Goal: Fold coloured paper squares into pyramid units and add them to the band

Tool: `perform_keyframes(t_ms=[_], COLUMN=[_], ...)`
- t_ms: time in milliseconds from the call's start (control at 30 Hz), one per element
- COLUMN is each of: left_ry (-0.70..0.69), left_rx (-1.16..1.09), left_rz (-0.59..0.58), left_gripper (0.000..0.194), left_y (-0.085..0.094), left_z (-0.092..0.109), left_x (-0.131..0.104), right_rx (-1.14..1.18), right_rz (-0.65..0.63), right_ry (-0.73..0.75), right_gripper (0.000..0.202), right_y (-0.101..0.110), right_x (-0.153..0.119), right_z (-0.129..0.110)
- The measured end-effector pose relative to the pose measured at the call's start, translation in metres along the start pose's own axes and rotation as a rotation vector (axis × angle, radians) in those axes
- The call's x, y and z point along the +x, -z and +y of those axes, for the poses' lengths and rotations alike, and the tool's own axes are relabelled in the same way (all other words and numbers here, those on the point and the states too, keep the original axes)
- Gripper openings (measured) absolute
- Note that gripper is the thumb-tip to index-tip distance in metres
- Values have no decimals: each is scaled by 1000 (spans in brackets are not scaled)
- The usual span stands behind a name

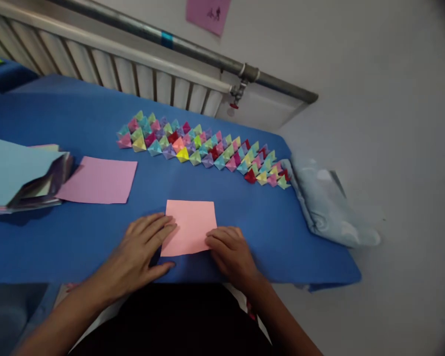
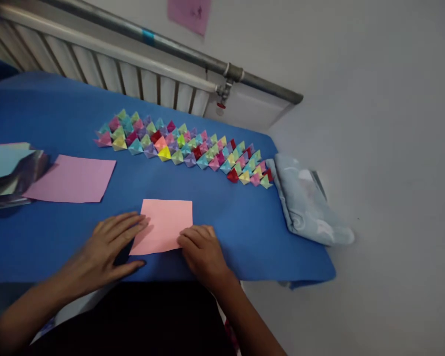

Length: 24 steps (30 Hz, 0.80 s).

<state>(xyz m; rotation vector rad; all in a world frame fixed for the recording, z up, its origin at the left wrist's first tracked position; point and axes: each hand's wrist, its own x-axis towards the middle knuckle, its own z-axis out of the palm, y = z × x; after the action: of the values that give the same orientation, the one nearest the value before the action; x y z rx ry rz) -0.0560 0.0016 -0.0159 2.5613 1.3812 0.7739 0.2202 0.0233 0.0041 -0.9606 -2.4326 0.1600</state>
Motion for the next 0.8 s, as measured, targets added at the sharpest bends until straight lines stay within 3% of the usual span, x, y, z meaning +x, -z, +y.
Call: perform_keyframes(t_ms=[100, 267, 433, 667, 800], left_ry=[0, -6, 36, 44, 104], left_rx=[-24, 1, 9, 17, -13], left_rz=[-72, -75, -104, 5, 13], left_gripper=[52, 30, 28, 24, 21], left_y=[-13, -10, -5, -5, -3], left_z=[8, 8, 15, 14, 14], left_x=[10, 6, 3, 4, 7], right_rx=[68, 153, 162, 250, 289], right_rz=[-22, -59, -81, -67, -39], right_ry=[1, -4, -69, -85, -104], right_gripper=[18, 23, 39, 23, 24], right_y=[4, 9, 2, 2, 2], right_x=[-10, -15, -13, -14, -14], right_z=[-1, 4, 16, 21, 21])
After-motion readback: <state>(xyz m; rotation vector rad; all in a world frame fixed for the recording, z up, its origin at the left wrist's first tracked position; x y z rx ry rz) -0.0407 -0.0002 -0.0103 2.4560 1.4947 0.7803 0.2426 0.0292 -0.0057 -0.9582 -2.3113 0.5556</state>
